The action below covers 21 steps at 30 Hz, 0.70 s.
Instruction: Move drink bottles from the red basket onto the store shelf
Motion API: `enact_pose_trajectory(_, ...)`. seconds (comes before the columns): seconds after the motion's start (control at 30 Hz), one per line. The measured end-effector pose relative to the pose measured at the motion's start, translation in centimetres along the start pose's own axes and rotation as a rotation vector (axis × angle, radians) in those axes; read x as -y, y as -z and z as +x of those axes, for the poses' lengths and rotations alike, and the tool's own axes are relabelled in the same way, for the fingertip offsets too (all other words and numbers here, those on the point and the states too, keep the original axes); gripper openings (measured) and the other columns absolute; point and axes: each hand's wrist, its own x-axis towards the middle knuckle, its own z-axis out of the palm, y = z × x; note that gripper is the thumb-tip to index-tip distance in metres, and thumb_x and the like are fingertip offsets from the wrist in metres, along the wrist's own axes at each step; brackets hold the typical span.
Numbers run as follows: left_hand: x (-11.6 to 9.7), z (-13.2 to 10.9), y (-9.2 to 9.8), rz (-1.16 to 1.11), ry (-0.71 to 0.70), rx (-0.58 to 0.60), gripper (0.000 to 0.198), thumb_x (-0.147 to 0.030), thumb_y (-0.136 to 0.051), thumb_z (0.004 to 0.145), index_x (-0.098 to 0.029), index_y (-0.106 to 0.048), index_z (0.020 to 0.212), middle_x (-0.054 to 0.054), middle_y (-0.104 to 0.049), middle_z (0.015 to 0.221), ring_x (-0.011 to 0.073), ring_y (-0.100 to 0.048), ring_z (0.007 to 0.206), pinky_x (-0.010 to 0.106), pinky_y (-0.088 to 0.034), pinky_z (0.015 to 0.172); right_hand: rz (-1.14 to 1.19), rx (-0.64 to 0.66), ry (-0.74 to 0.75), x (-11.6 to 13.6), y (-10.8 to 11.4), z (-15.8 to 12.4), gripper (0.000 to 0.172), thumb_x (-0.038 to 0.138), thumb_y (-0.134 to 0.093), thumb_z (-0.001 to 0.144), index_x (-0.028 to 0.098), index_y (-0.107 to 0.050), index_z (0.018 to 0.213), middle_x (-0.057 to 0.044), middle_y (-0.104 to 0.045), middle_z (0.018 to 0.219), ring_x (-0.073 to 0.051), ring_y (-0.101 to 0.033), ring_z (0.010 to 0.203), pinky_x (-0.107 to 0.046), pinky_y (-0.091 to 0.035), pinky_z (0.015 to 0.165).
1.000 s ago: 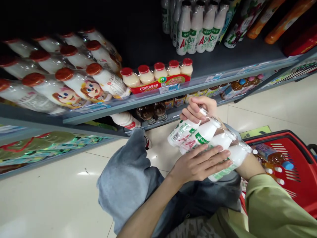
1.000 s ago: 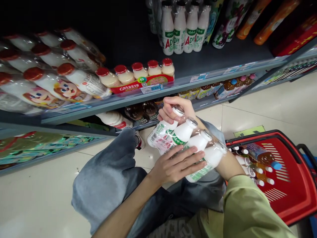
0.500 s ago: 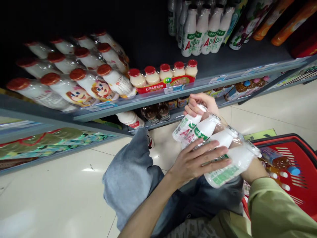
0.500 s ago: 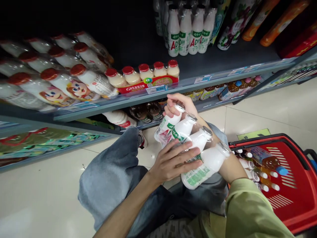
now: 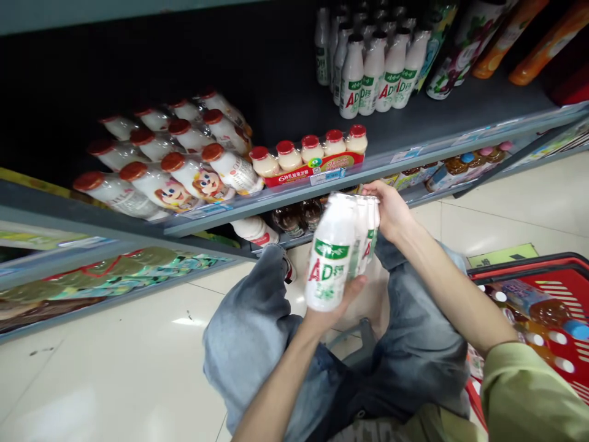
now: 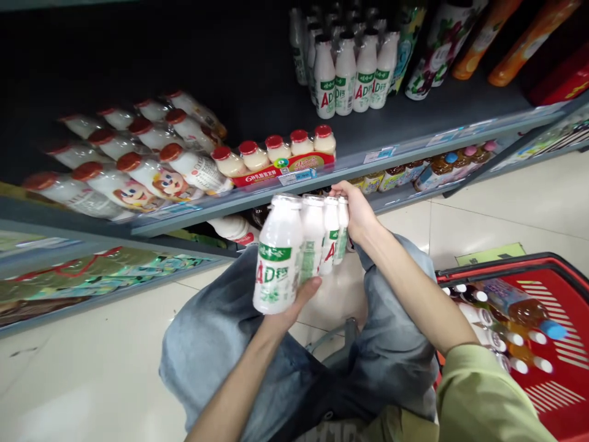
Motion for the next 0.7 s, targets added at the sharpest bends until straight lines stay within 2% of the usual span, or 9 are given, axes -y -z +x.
enact_pose_trajectory(0.1, -0.2, 0.2, 0.1, -0.142, 0.057, 0.032, 0.049, -0.036, -0.086, 0.076, -0.028, -0.073, 0.123, 0.008, -0.075, 0.127, 0.0322, -0.063, 0.13, 0.051, -0.041, 0.121, -0.008, -0.019, -0.033, -0.1, -0.2, 0.0, 0.013, 0.018, -0.061, 0.073, 0.019, -0.056, 0.06, 0.004, -0.056, 0.053, -0.01, -0.048, 0.049, -0.022, -0.042, 0.049)
enact_pose_trajectory(0.17, -0.6, 0.5, -0.1, -0.285, 0.065, -0.043, 0.06, -0.03, -0.088, 0.074, -0.031, -0.069, 0.13, 0.006, -0.073, 0.132, 0.0311, -0.061, 0.134, 0.049, -0.042, 0.121, -0.029, 0.004, -0.046, -0.2, -0.2, 0.0, 0.011, 0.02, -0.062, 0.071, 0.019, -0.057, 0.062, 0.003, -0.059, 0.056, -0.011, -0.051, 0.051, -0.024, -0.045, 0.051)
enact_pose_trajectory(0.27, -1.5, 0.9, -0.4, -0.441, 0.074, -0.138, 0.071, -0.018, -0.089, 0.069, -0.034, -0.066, 0.134, 0.003, -0.068, 0.141, 0.0301, -0.049, 0.145, 0.048, -0.036, 0.125, -0.073, 0.054, -0.049, -0.5, -0.3, -0.1, 0.005, 0.022, -0.064, 0.069, 0.019, -0.061, 0.067, 0.002, -0.063, 0.061, -0.013, -0.053, 0.054, -0.025, -0.047, 0.054)
enact_pose_trajectory(0.4, -2.1, 1.3, -0.5, -0.534, 0.102, -0.206, 0.063, -0.013, -0.085, 0.07, -0.032, -0.07, 0.129, 0.001, -0.063, 0.147, 0.0294, -0.039, 0.152, 0.047, -0.033, 0.127, -0.15, 0.033, -0.032, -0.8, -0.3, -0.3, 0.01, 0.024, -0.067, 0.063, 0.017, -0.064, 0.069, 0.002, -0.063, 0.06, -0.012, -0.053, 0.055, -0.024, -0.045, 0.052)
enact_pose_trajectory(0.53, -2.0, 1.4, -0.5, -0.559, 0.103, -0.223, 0.061, -0.011, -0.082, 0.073, -0.031, -0.069, 0.13, 0.001, -0.063, 0.147, 0.0285, -0.042, 0.15, 0.046, -0.036, 0.125, -0.192, 0.048, -0.004, -1.0, -0.3, -0.2, 0.015, 0.027, -0.071, 0.059, 0.018, -0.064, 0.068, 0.002, -0.063, 0.061, -0.011, -0.053, 0.055, -0.023, -0.044, 0.051)
enact_pose_trajectory(0.7, -2.0, 1.7, -0.8, -0.603, 0.105, -0.296, 0.061, -0.012, -0.08, 0.076, -0.032, -0.067, 0.132, 0.001, -0.066, 0.143, 0.0268, -0.053, 0.142, 0.043, -0.042, 0.121, -0.19, 0.06, 0.021, -1.2, -0.5, -0.4, 0.017, 0.025, -0.072, 0.056, 0.018, -0.065, 0.069, 0.002, -0.062, 0.061, -0.011, -0.053, 0.055, -0.023, -0.043, 0.051)
